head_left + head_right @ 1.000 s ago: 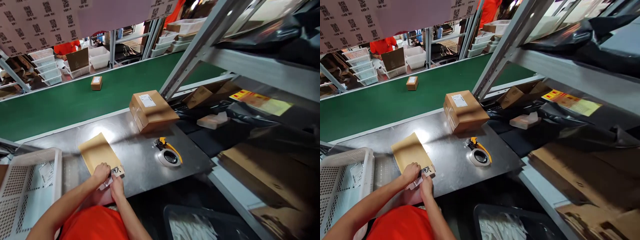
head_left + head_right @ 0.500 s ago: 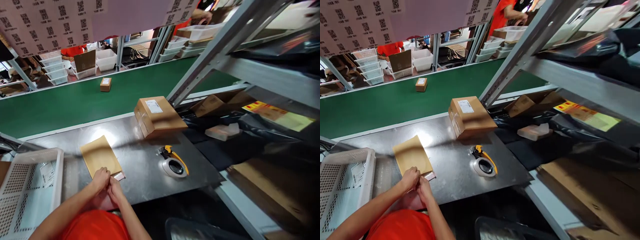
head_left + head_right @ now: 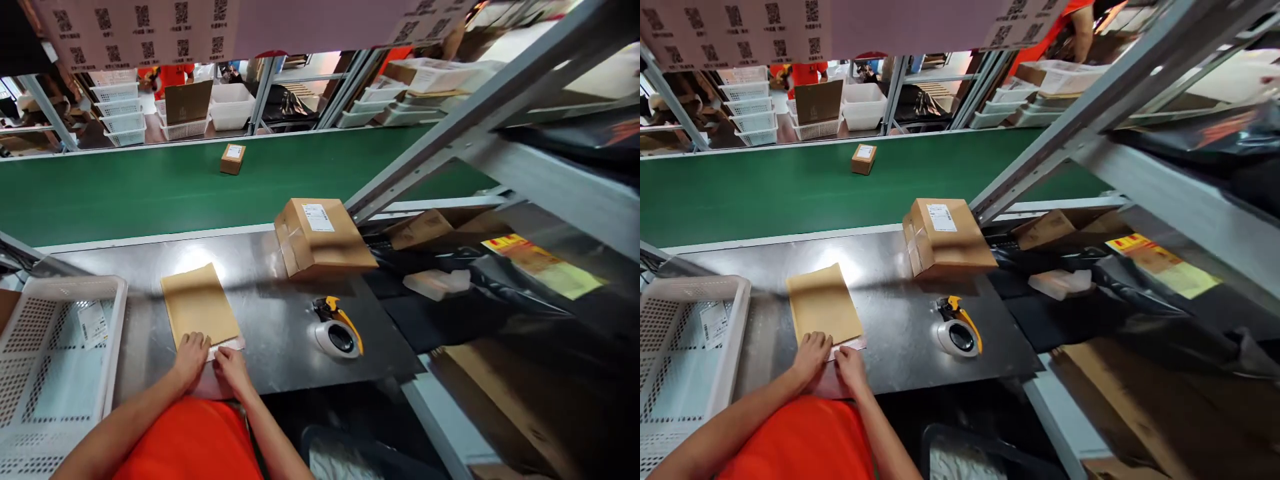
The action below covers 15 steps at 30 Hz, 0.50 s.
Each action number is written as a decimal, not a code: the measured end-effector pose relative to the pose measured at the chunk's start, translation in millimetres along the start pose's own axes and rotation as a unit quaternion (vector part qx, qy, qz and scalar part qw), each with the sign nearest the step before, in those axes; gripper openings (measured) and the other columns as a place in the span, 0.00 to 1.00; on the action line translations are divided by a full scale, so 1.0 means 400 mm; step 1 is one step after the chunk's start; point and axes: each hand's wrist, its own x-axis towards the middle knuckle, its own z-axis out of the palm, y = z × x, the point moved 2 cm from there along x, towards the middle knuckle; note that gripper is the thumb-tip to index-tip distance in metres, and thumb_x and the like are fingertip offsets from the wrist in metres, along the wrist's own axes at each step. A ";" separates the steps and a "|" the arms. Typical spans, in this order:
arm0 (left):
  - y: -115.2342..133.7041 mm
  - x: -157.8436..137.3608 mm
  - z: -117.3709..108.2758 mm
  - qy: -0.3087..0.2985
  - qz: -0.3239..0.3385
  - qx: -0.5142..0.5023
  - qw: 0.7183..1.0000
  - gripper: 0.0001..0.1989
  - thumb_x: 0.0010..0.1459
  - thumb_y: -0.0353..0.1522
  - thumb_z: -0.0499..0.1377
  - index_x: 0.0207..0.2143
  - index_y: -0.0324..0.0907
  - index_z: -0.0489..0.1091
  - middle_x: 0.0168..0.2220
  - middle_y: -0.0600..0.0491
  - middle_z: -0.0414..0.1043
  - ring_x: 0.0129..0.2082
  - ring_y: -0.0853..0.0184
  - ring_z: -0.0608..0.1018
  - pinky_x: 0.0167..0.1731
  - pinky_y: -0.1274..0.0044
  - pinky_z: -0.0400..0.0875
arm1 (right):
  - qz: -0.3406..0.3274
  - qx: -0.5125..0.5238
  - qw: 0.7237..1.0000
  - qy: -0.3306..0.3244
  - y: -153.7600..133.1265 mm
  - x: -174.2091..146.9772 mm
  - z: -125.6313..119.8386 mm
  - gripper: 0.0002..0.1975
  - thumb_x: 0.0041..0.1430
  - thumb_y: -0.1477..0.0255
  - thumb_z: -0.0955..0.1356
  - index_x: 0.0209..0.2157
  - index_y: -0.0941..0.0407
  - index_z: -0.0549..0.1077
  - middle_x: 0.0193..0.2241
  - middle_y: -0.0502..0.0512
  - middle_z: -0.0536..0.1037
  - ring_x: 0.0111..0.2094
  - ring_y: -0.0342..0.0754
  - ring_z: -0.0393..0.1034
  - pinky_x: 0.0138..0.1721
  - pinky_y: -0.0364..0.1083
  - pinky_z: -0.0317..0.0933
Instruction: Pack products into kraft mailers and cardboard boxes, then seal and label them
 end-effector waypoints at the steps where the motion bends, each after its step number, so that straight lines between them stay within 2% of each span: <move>1: -0.012 -0.014 0.012 0.017 -0.022 0.002 1.000 0.21 0.70 0.28 0.51 0.63 0.39 0.68 0.56 0.39 0.73 0.57 0.51 0.74 0.58 0.61 0.69 | -0.012 -0.049 0.999 -0.013 -0.010 -0.008 -0.033 0.12 0.55 0.62 0.73 0.23 0.52 0.74 0.19 0.52 0.76 0.28 0.53 0.74 0.34 0.50 0.69; 3: -0.043 -0.046 0.036 0.057 -0.082 0.010 0.995 0.22 0.69 0.28 0.53 0.64 0.40 0.67 0.57 0.38 0.72 0.57 0.50 0.74 0.57 0.59 0.69 | -0.044 -0.139 0.989 -0.034 -0.035 -0.010 -0.089 0.08 0.53 0.65 0.74 0.24 0.51 0.77 0.22 0.54 0.79 0.32 0.57 0.77 0.41 0.53 0.69; 5: -0.070 -0.077 0.059 0.082 -0.131 0.014 0.988 0.20 0.69 0.27 0.52 0.60 0.41 0.69 0.57 0.39 0.71 0.57 0.50 0.74 0.55 0.61 0.70 | -0.087 -0.206 0.973 -0.059 -0.063 0.009 -0.117 0.05 0.55 0.66 0.73 0.33 0.51 0.82 0.33 0.60 0.85 0.43 0.62 0.79 0.51 0.57 0.68; 6: -0.078 -0.091 0.071 0.082 -0.145 0.009 0.986 0.18 0.69 0.26 0.51 0.58 0.41 0.71 0.57 0.39 0.72 0.57 0.51 0.74 0.54 0.62 0.71 | -0.108 -0.224 0.966 -0.073 -0.075 0.027 -0.118 0.09 0.57 0.66 0.73 0.39 0.51 0.84 0.42 0.62 0.86 0.50 0.63 0.78 0.57 0.59 0.65; 8: -0.083 -0.113 0.091 0.077 -0.172 -0.016 0.982 0.18 0.69 0.24 0.48 0.55 0.41 0.72 0.57 0.41 0.72 0.56 0.53 0.74 0.53 0.66 0.72 | -0.166 -0.278 0.938 -0.123 -0.091 0.071 -0.098 0.20 0.60 0.67 0.71 0.53 0.51 0.81 0.60 0.62 0.79 0.65 0.63 0.69 0.68 0.61 0.56; 9: -0.082 -0.122 0.098 0.077 -0.191 -0.040 0.978 0.19 0.69 0.23 0.47 0.55 0.41 0.72 0.57 0.42 0.72 0.56 0.55 0.74 0.53 0.68 0.72 | -0.206 -0.325 0.909 -0.161 -0.093 0.094 -0.082 0.24 0.61 0.68 0.71 0.59 0.51 0.78 0.66 0.62 0.73 0.70 0.63 0.62 0.71 0.62 0.51; 10: -0.080 -0.130 0.103 0.080 -0.214 -0.069 0.971 0.21 0.69 0.22 0.46 0.56 0.41 0.71 0.58 0.42 0.72 0.57 0.57 0.74 0.54 0.69 0.72 | -0.249 -0.383 0.866 -0.206 -0.090 0.115 -0.065 0.27 0.62 0.68 0.71 0.63 0.51 0.75 0.70 0.61 0.68 0.73 0.63 0.57 0.73 0.64 0.46; 12: -0.075 -0.143 0.107 0.093 -0.267 -0.124 0.951 0.22 0.70 0.22 0.45 0.59 0.41 0.68 0.61 0.42 0.70 0.59 0.60 0.75 0.56 0.73 0.71 | -0.326 -0.495 0.754 -0.282 -0.069 0.149 -0.040 0.31 0.64 0.69 0.70 0.68 0.51 0.70 0.73 0.62 0.62 0.75 0.63 0.52 0.74 0.68 0.40; 13: -0.075 -0.147 0.107 0.098 -0.292 -0.147 0.940 0.22 0.71 0.24 0.45 0.62 0.40 0.67 0.62 0.41 0.70 0.59 0.61 0.76 0.55 0.74 0.71 | -0.351 -0.533 0.709 -0.301 -0.055 0.162 -0.034 0.31 0.65 0.69 0.70 0.69 0.51 0.68 0.73 0.63 0.61 0.75 0.64 0.51 0.73 0.70 0.39; 14: -0.075 -0.149 0.106 0.100 -0.314 -0.166 0.930 0.21 0.72 0.25 0.46 0.64 0.40 0.65 0.62 0.40 0.70 0.58 0.61 0.77 0.54 0.74 0.71 | -0.364 -0.554 0.684 -0.306 -0.042 0.172 -0.032 0.30 0.66 0.70 0.69 0.69 0.51 0.68 0.73 0.63 0.61 0.75 0.64 0.51 0.73 0.71 0.39; 15: -0.077 -0.150 0.104 0.098 -0.331 -0.181 0.921 0.21 0.73 0.28 0.47 0.64 0.39 0.64 0.61 0.39 0.72 0.57 0.60 0.78 0.53 0.75 0.72 | -0.371 -0.565 0.673 -0.301 -0.029 0.180 -0.033 0.29 0.68 0.70 0.68 0.69 0.50 0.68 0.73 0.63 0.61 0.75 0.64 0.52 0.73 0.72 0.39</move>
